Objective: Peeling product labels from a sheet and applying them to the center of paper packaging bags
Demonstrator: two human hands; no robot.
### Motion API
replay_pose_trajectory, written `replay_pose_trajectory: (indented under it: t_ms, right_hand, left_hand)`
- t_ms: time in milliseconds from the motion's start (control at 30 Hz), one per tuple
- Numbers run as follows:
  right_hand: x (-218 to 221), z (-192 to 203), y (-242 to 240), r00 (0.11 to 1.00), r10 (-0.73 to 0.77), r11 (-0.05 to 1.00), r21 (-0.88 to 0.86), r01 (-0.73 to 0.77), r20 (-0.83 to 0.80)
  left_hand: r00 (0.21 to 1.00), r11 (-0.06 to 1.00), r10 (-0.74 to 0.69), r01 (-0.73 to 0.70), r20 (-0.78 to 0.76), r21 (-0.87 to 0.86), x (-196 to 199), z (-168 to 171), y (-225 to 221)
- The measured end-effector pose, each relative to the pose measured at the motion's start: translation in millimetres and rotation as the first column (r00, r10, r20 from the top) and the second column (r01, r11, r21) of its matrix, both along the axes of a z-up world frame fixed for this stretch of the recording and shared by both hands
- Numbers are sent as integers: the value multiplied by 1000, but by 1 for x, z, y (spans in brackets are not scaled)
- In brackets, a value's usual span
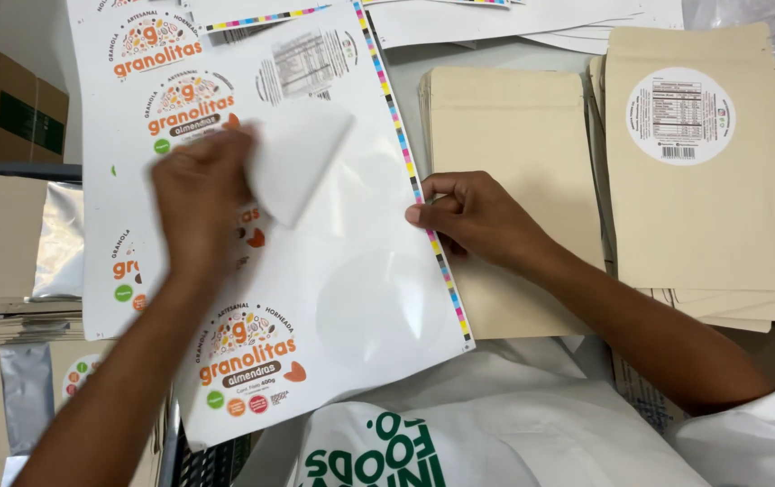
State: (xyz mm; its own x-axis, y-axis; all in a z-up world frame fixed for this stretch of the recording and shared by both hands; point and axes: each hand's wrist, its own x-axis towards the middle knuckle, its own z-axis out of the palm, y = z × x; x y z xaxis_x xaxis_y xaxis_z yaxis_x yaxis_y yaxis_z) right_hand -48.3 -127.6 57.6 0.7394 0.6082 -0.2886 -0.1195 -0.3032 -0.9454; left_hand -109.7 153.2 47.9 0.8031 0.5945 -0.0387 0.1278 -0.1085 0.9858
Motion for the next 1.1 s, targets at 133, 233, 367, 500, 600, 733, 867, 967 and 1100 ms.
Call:
replay_pose_trajectory:
  t_ms: [133, 233, 367, 500, 600, 733, 867, 967, 1100]
  right_hand:
    - [-5, 10, 9, 991, 35, 990, -143, -16, 130]
    - [-6, 17, 6, 932, 28, 974, -220, 56, 360]
    - [-2, 54, 1, 989, -148, 988, -51, 148, 11]
    - [11, 19, -49, 935, -201, 979, 38, 198, 293]
    - [11, 18, -75, 930, -318, 948, 75, 309, 184]
    - [17, 34, -85, 890, -310, 945, 9, 326, 334]
    - [56, 2, -110, 617, 38, 857, -343, 385, 786]
    - [73, -7, -105, 557, 225, 730, -517, 447, 799]
    - [88, -19, -101, 518, 357, 605, -615, 506, 778]
  left_hand:
    - [960, 997, 61, -70, 275, 23, 12, -21, 47]
    - [903, 862, -225, 9, 367, 506, 5, -19, 26]
    - [725, 135, -670, -93, 160, 986, -10, -15, -24]
    - [555, 401, -779, 83, 292, 912, -7, 11, -109]
    - [721, 521, -669, 278, 183, 807, 16, 22, -107]
    - [818, 610, -569, 484, -78, 627, 48, 5, -120]
    - [846, 567, -533, 357, 0, 743, 85, -19, -141]
    - [863, 475, -504, 252, 26, 843, 103, -32, -148]
    - [882, 338, -469, 217, -36, 916, 126, -61, -153]
